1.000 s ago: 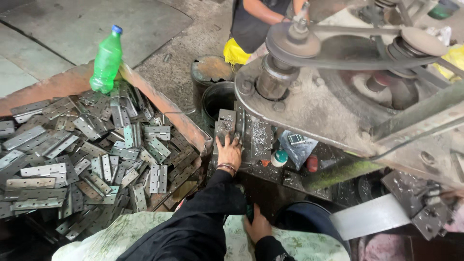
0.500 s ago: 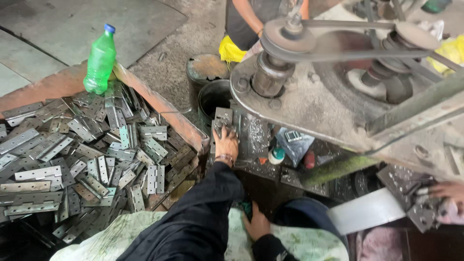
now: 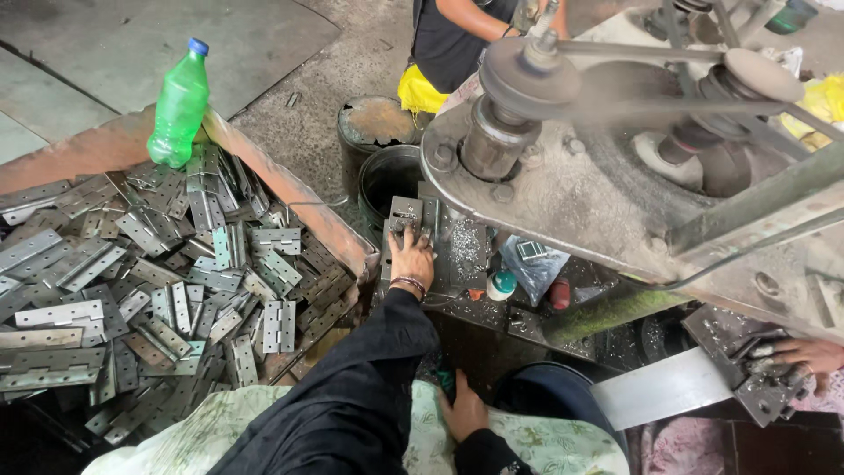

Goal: The person repeatedly picks small metal plates from a pile, places them into a press machine, and activates the press with a foot pedal. The person then removes the processed plates and returns them to the pile. The cycle continues throughout the clip.

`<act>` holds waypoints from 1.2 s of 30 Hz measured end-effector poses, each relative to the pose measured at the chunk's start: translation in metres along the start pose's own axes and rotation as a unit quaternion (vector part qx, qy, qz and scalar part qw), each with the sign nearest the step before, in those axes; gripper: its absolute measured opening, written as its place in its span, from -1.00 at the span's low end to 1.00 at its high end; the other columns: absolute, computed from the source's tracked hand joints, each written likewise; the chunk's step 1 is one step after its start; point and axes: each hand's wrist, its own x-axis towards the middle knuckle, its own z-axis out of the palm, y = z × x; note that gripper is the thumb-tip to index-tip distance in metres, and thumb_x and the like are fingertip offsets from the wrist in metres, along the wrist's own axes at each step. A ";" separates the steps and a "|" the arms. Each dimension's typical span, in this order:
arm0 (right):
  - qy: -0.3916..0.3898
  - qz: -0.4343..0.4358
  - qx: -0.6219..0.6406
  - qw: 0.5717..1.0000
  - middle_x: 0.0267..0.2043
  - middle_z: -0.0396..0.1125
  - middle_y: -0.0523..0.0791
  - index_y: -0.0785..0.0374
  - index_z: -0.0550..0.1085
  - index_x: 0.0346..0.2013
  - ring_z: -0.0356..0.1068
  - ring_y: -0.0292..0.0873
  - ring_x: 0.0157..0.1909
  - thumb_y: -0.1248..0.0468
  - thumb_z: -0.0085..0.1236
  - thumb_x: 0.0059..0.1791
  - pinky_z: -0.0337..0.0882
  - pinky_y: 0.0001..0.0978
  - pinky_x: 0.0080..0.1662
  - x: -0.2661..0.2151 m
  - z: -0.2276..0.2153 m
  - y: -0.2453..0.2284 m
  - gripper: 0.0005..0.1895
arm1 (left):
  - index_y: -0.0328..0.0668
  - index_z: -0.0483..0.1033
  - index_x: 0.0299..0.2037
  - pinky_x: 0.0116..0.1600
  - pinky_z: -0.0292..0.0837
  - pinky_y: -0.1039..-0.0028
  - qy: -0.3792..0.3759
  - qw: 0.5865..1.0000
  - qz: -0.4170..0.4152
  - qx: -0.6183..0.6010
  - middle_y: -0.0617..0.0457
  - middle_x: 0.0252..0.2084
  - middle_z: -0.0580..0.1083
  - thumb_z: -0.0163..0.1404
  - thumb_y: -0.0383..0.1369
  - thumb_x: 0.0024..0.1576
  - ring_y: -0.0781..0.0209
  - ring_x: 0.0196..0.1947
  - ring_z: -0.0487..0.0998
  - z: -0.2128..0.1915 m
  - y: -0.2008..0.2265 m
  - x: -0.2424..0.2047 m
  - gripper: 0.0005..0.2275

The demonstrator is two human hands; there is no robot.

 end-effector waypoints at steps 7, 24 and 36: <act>-0.125 0.084 -0.004 0.989 -0.12 0.48 0.17 0.23 -0.03 0.49 0.51 0.19 -0.14 -0.12 0.04 0.03 0.53 -0.01 -0.10 0.007 -0.027 -0.012 -0.11 | -0.07 0.38 0.31 0.43 -0.27 -0.35 -0.005 1.000 0.008 0.009 0.17 0.46 0.18 -0.32 -0.25 0.28 -0.10 0.52 -0.11 0.000 0.000 0.002 -0.58; -0.071 0.037 -0.013 0.997 -0.12 0.47 0.20 0.25 0.22 0.29 0.50 0.26 -0.07 -0.08 0.14 -0.02 0.50 0.06 -0.06 -0.008 -0.097 -0.053 -0.28 | -0.23 0.60 -0.01 0.34 0.09 -0.19 0.258 0.956 0.141 -0.008 -0.06 0.14 0.47 -0.07 -0.34 0.07 -0.16 0.29 0.28 0.022 -0.008 -0.132 -0.67; 0.168 -0.105 0.230 0.953 0.01 0.46 0.06 0.28 0.40 0.21 0.47 0.02 0.00 0.13 0.32 -0.08 0.46 -0.19 0.00 0.075 -0.114 -0.039 -0.39 | -0.27 0.67 -0.19 0.02 0.44 0.22 0.239 0.870 -0.012 -0.432 -0.06 -0.16 0.61 0.22 -0.38 -0.02 -0.06 -0.10 0.56 -0.033 -0.011 -0.130 -0.78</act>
